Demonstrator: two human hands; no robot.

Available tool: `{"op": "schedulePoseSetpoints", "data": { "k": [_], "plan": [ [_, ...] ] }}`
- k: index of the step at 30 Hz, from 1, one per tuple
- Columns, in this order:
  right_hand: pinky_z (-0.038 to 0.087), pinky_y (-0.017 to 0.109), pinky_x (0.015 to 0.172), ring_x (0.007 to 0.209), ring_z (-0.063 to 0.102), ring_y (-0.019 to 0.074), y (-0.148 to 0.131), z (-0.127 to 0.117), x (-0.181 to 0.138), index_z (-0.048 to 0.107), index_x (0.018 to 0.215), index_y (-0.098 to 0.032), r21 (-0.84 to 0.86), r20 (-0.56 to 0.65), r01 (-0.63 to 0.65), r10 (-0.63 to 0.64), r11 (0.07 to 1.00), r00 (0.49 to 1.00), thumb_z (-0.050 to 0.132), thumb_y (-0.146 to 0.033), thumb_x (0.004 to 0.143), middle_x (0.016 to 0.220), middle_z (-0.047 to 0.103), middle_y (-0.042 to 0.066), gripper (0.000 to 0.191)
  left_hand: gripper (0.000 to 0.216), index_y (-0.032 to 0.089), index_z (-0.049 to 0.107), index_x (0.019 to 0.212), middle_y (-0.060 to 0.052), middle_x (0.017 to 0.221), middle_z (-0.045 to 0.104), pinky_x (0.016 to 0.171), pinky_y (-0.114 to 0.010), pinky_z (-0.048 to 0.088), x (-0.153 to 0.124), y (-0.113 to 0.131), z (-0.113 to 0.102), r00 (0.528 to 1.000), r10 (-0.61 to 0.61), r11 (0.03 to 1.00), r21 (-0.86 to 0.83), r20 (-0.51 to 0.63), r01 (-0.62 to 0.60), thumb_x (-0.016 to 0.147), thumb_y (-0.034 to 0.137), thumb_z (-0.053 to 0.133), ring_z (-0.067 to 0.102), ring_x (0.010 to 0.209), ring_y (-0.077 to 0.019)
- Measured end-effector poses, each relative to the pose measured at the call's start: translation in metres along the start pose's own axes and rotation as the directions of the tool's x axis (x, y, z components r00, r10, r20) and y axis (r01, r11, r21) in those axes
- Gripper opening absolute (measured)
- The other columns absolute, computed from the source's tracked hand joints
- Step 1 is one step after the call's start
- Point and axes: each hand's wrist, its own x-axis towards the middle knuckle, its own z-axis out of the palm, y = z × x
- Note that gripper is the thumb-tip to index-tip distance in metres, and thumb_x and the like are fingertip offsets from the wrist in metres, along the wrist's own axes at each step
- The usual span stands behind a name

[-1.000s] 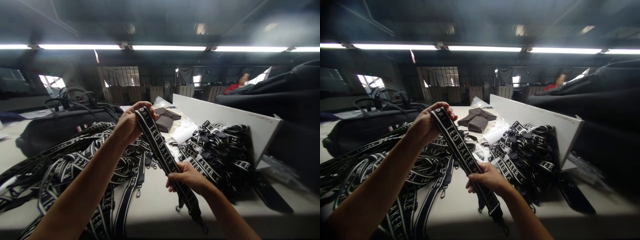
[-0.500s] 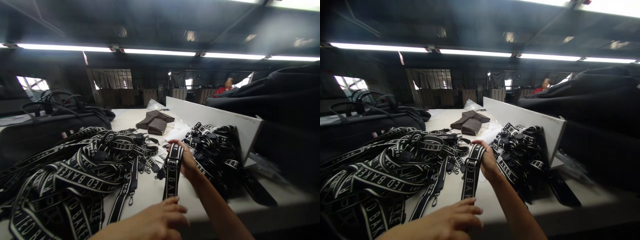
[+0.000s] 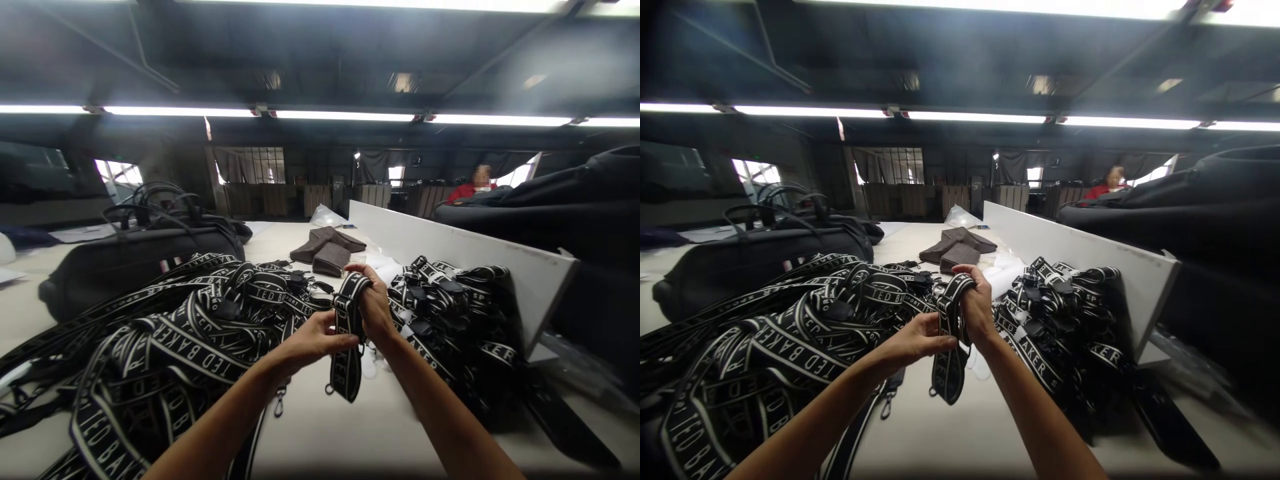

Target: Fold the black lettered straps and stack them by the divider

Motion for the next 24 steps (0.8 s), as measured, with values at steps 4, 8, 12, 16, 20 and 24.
{"op": "schedulePoseSetpoints", "data": {
  "k": [4,8,12,16,20,24],
  "plan": [
    [0.037,0.019,0.042,0.045,0.043,0.0077,0.011,-0.008,0.012,0.062,0.103,-0.019,0.176,-0.019,-0.185,0.191,0.967,0.981,0.065,-0.015,0.062,0.055,0.05,-0.008,0.041,0.034,0.013,0.066,0.096,-0.005,0.083,0.068,0.072,-0.028,0.049,0.01,-0.013,-0.022,0.999,0.052,0.998,-0.041,0.007,-0.052,0.072,0.032,0.08,0.063,0.073,-0.0154],
    [0.042,0.019,0.045,0.047,0.046,0.0074,0.042,-0.017,0.021,0.063,0.103,-0.02,0.36,-0.051,-0.211,0.245,0.909,0.968,0.07,-0.011,0.058,0.058,0.053,-0.008,0.047,0.04,0.012,0.061,0.093,-0.002,0.069,0.062,0.052,-0.023,0.045,0.027,-0.045,-0.041,0.998,0.041,0.999,-0.025,-0.055,-0.042,0.071,0.039,0.08,0.056,0.054,-0.0114],
    [0.046,0.019,0.048,0.05,0.05,0.0071,0.073,-0.024,0.03,0.063,0.101,-0.021,0.501,-0.082,-0.238,0.319,0.832,0.944,0.076,-0.016,0.061,0.062,0.055,-0.008,0.042,0.04,0.012,0.063,0.092,-0.007,0.078,0.063,0.059,-0.027,0.049,0.038,-0.073,-0.049,0.993,0.01,1.0,0.009,-0.118,-0.009,0.083,0.051,0.064,0.061,0.064,-0.0152],
    [0.05,0.017,0.055,0.057,0.054,0.0066,0.074,-0.024,0.035,0.063,0.093,-0.022,0.633,0.022,-0.253,0.309,0.732,0.951,0.075,-0.011,0.064,0.069,0.057,-0.007,0.033,0.031,0.014,0.07,0.085,-0.014,0.126,0.054,0.105,-0.04,0.039,0.039,-0.074,-0.051,0.933,0.326,0.906,0.332,-0.156,-0.261,0.083,0.045,0.065,0.05,0.12,-0.0276],
    [0.053,0.018,0.062,0.059,0.054,0.0064,0.065,-0.018,0.034,0.062,0.086,-0.022,0.691,0.142,-0.329,0.326,0.643,0.935,0.07,-0.012,0.075,0.069,0.057,-0.007,0.016,0.026,0.018,0.069,0.097,-0.012,0.141,0.045,0.114,-0.041,0.028,0.032,-0.071,-0.051,0.931,0.352,0.885,0.36,-0.098,-0.296,0.084,0.04,0.064,0.039,0.132,-0.0295],
    [0.053,0.018,0.057,0.054,0.054,0.007,0.067,-0.016,0.036,0.061,0.08,-0.02,0.646,0.163,-0.399,0.392,0.651,0.905,0.07,-0.014,0.078,0.062,0.056,-0.007,0.011,0.027,0.016,0.065,0.09,-0.009,0.108,0.058,0.094,-0.034,0.045,0.023,-0.077,-0.048,0.926,0.332,0.884,0.401,-0.178,-0.241,0.085,0.043,0.061,0.055,0.102,-0.0224]
  ]
}}
